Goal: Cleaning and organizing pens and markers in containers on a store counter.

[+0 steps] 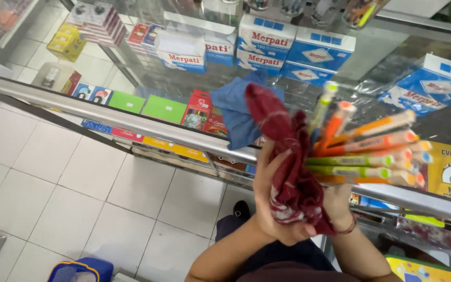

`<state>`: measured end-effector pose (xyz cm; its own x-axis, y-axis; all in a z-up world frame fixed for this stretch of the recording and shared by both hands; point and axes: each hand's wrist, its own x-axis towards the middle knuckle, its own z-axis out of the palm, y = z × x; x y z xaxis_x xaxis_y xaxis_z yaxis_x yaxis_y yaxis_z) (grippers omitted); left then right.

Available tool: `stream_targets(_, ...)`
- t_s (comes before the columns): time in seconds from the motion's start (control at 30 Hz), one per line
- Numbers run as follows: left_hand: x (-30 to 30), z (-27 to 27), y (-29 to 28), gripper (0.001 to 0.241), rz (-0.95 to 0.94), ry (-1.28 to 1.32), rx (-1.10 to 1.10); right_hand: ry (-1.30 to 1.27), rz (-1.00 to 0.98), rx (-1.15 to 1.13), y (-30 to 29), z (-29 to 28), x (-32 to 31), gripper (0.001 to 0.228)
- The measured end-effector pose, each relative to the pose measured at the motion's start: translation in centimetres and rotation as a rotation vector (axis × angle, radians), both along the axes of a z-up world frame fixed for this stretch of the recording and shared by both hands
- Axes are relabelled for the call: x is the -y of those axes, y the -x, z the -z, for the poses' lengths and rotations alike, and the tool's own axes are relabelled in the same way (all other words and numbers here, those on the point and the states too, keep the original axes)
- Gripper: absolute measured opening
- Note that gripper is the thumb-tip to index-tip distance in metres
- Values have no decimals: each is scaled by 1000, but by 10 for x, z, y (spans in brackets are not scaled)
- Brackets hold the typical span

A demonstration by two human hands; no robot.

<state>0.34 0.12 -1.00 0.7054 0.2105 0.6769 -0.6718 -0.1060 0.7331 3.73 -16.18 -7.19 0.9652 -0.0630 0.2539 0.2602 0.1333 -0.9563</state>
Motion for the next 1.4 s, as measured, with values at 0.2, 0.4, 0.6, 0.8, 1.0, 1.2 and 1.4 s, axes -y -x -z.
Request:
stream_targets(0.2,-8,11,-24,61,2,-340,399,-628,-279,-177,5,-68,-17,77)
stream_targets(0.4,-66,3,-53,46,75,-739,448,-391,-170,55,-17,-73,29,89)
stream_targets(0.6,-166,-4,-118,41,-319,-1039,115,-92,35,123,-64,-37,124,66)
stream_targets(0.8,-169,-19,-156,62,-493,-1181,-34,337,117,21,-120,-63,181,41)
stream_targets(1.0,-89,-34,-205,60,-386,-1097,127,489,128,124,-200,-53,206,40)
stream_targets(1.2,43,-19,-294,42,-145,-1045,162,506,185,316,-294,-24,195,55)
stream_targets(1.4,103,11,-371,47,-228,-1002,130,515,266,429,-350,-8,177,62)
